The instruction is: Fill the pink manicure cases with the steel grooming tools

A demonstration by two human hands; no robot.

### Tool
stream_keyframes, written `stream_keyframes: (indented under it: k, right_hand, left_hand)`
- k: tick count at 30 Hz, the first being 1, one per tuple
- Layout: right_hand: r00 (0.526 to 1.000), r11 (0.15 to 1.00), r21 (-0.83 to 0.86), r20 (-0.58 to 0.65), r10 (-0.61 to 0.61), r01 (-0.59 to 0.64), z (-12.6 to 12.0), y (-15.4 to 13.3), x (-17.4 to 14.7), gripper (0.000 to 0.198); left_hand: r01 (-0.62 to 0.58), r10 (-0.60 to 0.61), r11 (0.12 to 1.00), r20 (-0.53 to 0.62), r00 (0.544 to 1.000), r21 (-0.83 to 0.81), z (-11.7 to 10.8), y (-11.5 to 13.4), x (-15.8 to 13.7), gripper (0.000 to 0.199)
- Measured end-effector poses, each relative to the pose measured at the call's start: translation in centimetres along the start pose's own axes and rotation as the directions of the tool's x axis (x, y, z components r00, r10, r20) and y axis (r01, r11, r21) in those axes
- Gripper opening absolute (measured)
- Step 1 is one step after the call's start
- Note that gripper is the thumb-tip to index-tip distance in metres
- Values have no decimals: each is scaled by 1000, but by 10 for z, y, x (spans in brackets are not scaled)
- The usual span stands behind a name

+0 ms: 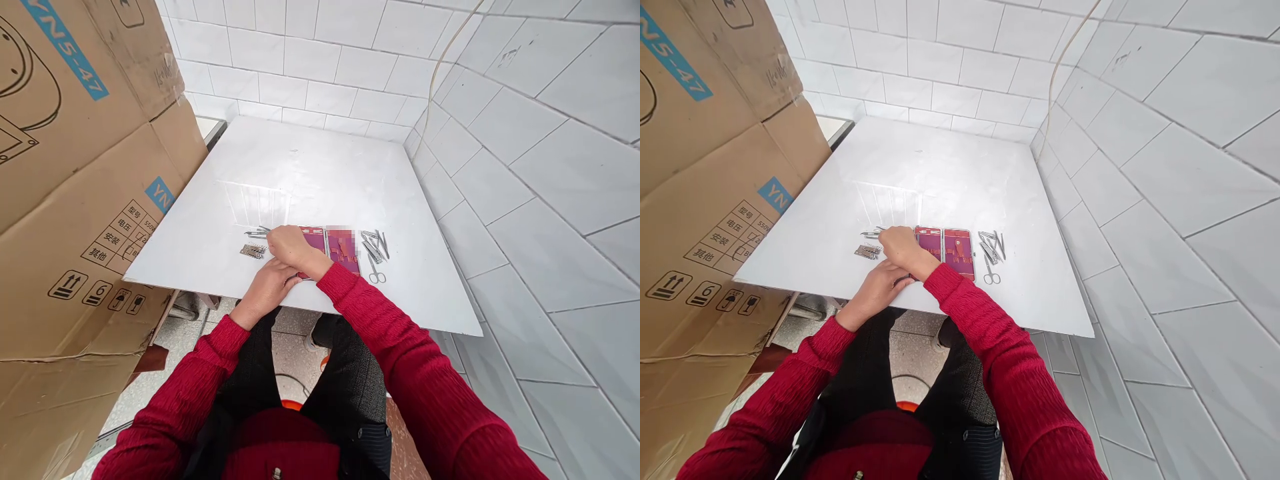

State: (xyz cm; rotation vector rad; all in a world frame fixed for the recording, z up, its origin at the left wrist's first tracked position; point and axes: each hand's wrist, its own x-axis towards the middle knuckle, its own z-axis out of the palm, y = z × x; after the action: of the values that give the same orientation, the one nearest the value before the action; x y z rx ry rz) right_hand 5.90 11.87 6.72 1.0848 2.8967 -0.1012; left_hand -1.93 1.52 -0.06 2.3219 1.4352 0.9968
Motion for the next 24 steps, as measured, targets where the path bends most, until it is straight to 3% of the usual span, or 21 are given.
stream_keyframes:
  k: [9,24]
  right_hand:
    - [998,999,-14,-48,-37,37,8,4,2,21]
    - [976,987,23,-145,161,-159,2,28,-4,32]
  left_hand:
    - [-16,16,1000,-10,1000,-15,0,0,0,19]
    - [-47,48,998,8,999,-29,-1,1,1,27]
